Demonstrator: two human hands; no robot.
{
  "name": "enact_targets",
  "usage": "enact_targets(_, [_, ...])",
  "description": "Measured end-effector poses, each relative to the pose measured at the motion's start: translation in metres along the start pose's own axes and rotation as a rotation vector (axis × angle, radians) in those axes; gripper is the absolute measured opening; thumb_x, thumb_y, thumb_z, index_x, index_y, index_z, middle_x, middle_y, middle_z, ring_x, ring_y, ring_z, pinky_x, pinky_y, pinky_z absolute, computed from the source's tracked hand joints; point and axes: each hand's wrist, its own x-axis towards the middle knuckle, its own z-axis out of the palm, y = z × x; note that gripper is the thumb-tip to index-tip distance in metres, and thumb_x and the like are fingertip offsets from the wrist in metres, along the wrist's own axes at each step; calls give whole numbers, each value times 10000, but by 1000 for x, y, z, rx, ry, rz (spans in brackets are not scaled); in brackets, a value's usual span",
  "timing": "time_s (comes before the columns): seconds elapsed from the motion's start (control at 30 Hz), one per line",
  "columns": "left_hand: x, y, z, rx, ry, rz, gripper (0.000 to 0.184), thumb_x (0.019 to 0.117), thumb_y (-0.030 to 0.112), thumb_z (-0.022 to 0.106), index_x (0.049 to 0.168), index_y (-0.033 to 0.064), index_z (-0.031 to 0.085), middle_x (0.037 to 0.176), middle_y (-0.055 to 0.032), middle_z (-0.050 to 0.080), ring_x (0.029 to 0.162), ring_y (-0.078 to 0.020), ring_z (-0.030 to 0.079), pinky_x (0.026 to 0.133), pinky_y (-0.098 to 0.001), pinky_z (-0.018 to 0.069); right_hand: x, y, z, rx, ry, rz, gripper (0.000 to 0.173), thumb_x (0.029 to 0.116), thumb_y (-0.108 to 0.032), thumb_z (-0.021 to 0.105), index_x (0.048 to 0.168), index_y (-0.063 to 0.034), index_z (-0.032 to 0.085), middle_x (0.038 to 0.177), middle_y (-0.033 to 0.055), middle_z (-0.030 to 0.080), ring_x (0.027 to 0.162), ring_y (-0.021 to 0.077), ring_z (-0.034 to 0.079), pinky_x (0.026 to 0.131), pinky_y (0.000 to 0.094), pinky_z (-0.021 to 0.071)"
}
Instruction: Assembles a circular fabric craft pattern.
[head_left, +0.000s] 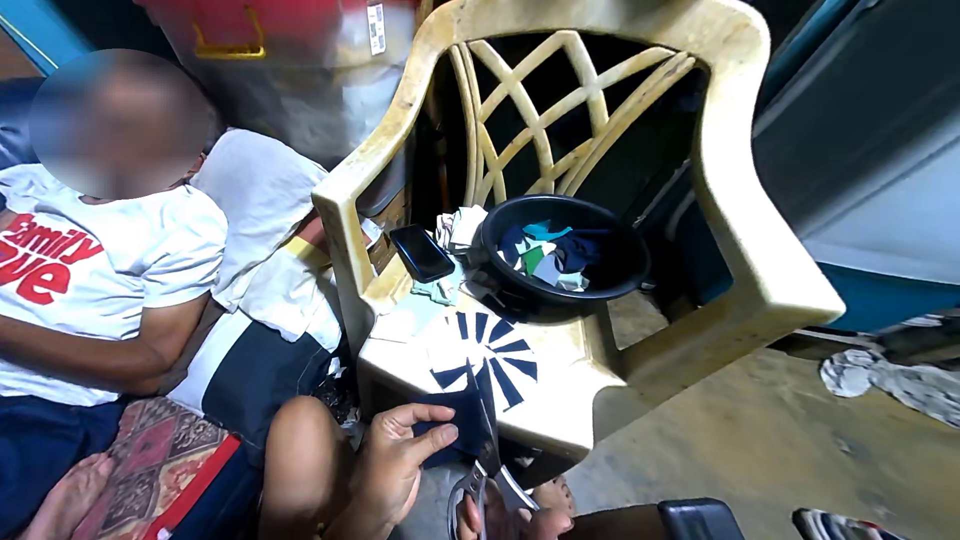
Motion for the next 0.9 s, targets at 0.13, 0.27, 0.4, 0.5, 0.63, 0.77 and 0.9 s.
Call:
enact_targets(0.13, [2, -4, 1, 5, 22, 12, 241, 790, -110, 709, 871, 97, 802, 914, 23, 775, 875, -30, 715, 807, -210, 592, -1, 1, -4, -11, 54, 18, 598, 770, -821, 584, 907, -248, 686, 654, -135, 606, 497, -32, 564, 446, 154, 465])
enact_targets(0.27, [4, -6, -3, 25, 45, 33, 255, 783, -126, 690, 863, 90, 801, 905, 21, 779, 872, -34, 722, 801, -214, 598, -2, -18, 4, -526, 327, -57, 465, 915, -643, 608, 820, -188, 611, 583, -147, 520, 449, -57, 479, 405, 147, 412])
enact_targets(0.4, [24, -1, -17, 92, 6, 94, 230, 853, -99, 645, 960, 58, 775, 1013, 4, 763, 971, -65, 703, 867, -238, 581, 20, -78, -3, -1551, 715, -37, 385, 855, -385, 730, 911, -5, 708, 683, 50, 620, 591, 176, 591, 560, 414, 510])
enact_targets(0.5, [45, 7, -19, 156, -8, 80, 266, 871, -128, 602, 1075, 8, 705, 1124, -29, 721, 1031, -94, 684, 881, -261, 580, 42, -121, -9, -1828, 832, 64, 302, 877, -175, 749, 995, 99, 697, 888, 281, 670, 816, 473, 664, 704, 680, 492])
enact_targets(0.63, [66, 10, -19, 132, -22, 40, 326, 861, -155, 597, 1157, -19, 574, 1110, -75, 670, 973, -115, 688, 837, -272, 597, 72, -146, -27, -1876, 995, 396, 352, 967, -225, 704, 1138, 83, 695, 1202, 320, 650, 1133, 506, 623, 935, 673, 467])
enact_targets(0.77, [74, 11, -17, 65, -110, -54, 420, 908, -161, 503, 1299, -23, 443, 1099, -85, 684, 965, -132, 708, 869, -314, 595, 86, -146, -53, -1909, 1067, 425, 379, 982, -208, 692, 1173, 118, 664, 1273, 355, 597, 1205, 516, 584, 984, 643, 459])
enact_targets(0.9, [77, 11, -14, 35, -214, -104, 492, 905, -158, 449, 1364, 5, 384, 1109, -70, 700, 987, -133, 717, 898, -331, 591, 92, -146, -66, -1927, 1084, 423, 356, 990, -148, 672, 1203, 136, 641, 1321, 377, 544, 1272, 520, 527, 1034, 607, 442])
